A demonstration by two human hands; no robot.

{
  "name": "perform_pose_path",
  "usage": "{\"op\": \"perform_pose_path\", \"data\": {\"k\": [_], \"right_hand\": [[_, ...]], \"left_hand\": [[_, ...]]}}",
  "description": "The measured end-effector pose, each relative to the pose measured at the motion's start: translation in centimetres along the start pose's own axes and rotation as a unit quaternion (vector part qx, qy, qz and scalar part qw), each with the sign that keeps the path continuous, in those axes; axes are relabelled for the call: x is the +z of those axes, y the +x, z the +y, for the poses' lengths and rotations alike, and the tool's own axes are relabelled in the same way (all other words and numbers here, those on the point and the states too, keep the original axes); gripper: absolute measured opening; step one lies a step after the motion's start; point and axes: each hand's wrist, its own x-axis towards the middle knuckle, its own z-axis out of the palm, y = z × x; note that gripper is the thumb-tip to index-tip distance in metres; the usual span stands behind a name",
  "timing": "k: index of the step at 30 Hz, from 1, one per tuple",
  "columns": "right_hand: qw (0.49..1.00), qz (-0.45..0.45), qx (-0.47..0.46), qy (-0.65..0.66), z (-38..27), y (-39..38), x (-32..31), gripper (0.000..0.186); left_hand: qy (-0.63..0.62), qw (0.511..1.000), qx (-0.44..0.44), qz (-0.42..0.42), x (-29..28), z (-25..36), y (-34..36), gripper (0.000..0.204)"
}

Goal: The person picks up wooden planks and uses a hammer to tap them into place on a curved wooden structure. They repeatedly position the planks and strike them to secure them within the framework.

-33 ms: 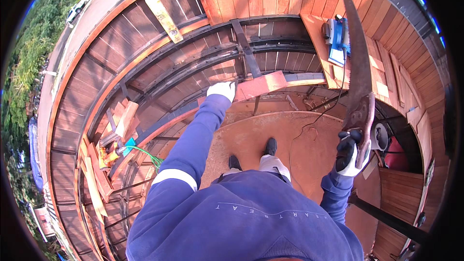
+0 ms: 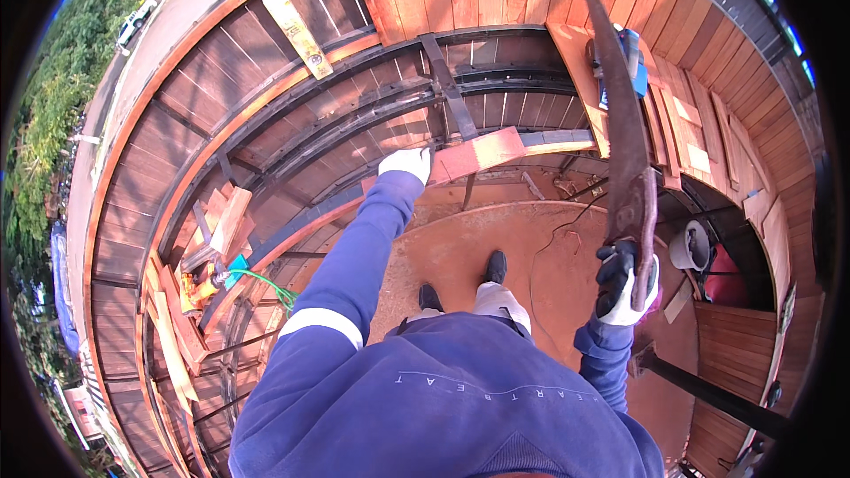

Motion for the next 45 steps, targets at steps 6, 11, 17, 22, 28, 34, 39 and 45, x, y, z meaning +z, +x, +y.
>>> {"op": "perform_pose_path", "data": {"k": [6, 11, 17, 22, 28, 34, 39, 45], "right_hand": [[0.965, -0.152, 0.21, -0.04, -2.7, -8.5, 9.8, 0.021], [0.966, -0.154, 0.196, -0.062, -3.1, -10.3, 11.5, 0.02], [0.951, -0.157, 0.263, -0.049, -3.7, -11.1, 10.6, 0.018], [0.954, -0.148, 0.25, -0.071, -3.5, -11.1, 11.0, 0.016], [0.959, -0.159, 0.225, -0.057, -2.6, -7.6, 14.3, 0.014], [0.964, -0.161, 0.184, -0.101, -4.3, -9.4, 12.7, 0.012], [0.957, -0.164, 0.231, -0.068, -3.6, -6.7, 15.1, 0.011], [0.966, -0.156, 0.18, -0.105, -3.3, -9.1, 12.8, 0.015]], "left_hand": [[-0.019, 0.999, -0.015, -0.024, -1.2, 1.0, -0.3, 0.056], [-0.03, 0.999, -0.002, -0.015, -1.0, 0.7, -0.6, 0.058], [-0.026, 0.999, -0.007, -0.045, -1.4, 0.8, -0.2, 0.061], [-0.029, 0.999, 0.001, -0.036, -0.9, 0.5, 0.0, 0.063], [-0.029, 0.999, -0.003, -0.038, -1.2, 1.0, 0.0, 0.063], [-0.039, 0.999, 0.017, -0.02, -0.7, 0.5, -0.4, 0.064], [-0.029, 0.999, 0.004, -0.027, -1.4, 1.3, -0.3, 0.066], [-0.032, 0.999, 0.019, -0.008, -0.9, 0.7, -0.2, 0.067]]}}
